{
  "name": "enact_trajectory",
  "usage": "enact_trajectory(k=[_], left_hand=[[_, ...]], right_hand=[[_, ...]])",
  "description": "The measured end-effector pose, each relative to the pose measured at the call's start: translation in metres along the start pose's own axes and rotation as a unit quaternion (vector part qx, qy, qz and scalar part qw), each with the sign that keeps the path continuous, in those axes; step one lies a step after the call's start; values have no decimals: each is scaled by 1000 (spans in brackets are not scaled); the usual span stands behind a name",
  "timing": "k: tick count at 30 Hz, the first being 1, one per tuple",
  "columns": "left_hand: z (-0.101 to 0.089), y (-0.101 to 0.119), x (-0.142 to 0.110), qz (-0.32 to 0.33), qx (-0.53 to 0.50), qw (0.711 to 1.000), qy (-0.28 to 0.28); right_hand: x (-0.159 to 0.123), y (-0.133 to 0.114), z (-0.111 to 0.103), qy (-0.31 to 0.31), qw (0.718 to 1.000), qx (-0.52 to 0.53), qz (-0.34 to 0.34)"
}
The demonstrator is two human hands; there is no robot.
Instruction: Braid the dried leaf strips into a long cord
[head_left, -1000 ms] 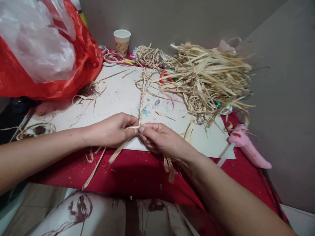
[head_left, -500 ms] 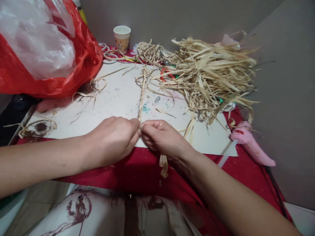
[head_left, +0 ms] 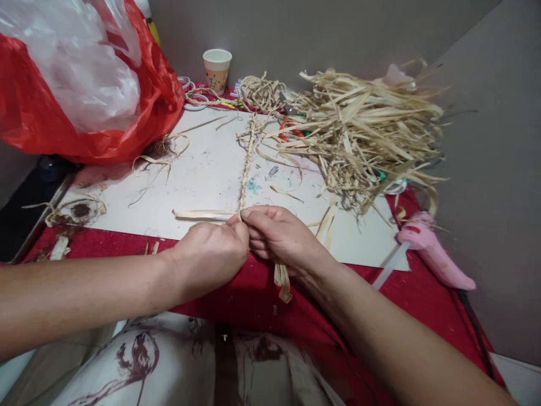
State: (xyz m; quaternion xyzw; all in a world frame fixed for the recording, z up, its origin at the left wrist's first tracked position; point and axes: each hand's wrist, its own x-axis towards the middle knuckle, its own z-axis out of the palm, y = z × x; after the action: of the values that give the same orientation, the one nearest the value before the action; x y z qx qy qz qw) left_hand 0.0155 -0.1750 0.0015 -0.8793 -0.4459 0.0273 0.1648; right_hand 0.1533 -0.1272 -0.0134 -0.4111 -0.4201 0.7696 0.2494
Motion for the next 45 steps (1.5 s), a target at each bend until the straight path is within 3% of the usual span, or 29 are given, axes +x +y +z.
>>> enact_trajectory(k=[10, 15, 18, 20, 22, 24, 25, 29, 33, 35, 40, 45], left_hand=[[6, 3, 0, -4, 14, 1000, 22], [-2, 8, -14, 11, -30, 999, -19], [-18, -5, -23, 59, -132, 987, -64], [-29, -23, -22, 31, -189, 980, -54], [-34, -43, -13, -74, -200, 977, -17], [-32, -59, -1, -157, -247, 956, -26], [-29, -65, 5, -162, -302, 938, -57], [-10, -71, 16, -140, -537, 818, -151], [-3, -72, 13, -167, -636, 723, -212], [-3, -74, 12, -177, -648, 704, -229], [-5, -81, 19, -170, -657, 695, -239], [-7, -104, 28, -107, -632, 693, -329]], right_hand=[[-1, 3, 2, 19, 1000, -17, -16], [-1, 1, 3, 13, 1000, -17, -8], [0, -1, 1, -2, 1000, 5, 1], [0, -2, 0, -18, 1000, 20, 6], [1, -3, -2, -34, 999, 29, 8], [2, -3, -3, -44, 998, 34, 8], [2, -3, -3, -47, 998, 36, 8], [3, -5, -4, -54, 998, 32, 20], [3, -3, -5, -60, 998, 0, 26], [3, -2, -5, -54, 998, -28, 19], [4, -1, -6, -49, 998, -43, 13], [5, -3, -4, -42, 998, -34, 16]])
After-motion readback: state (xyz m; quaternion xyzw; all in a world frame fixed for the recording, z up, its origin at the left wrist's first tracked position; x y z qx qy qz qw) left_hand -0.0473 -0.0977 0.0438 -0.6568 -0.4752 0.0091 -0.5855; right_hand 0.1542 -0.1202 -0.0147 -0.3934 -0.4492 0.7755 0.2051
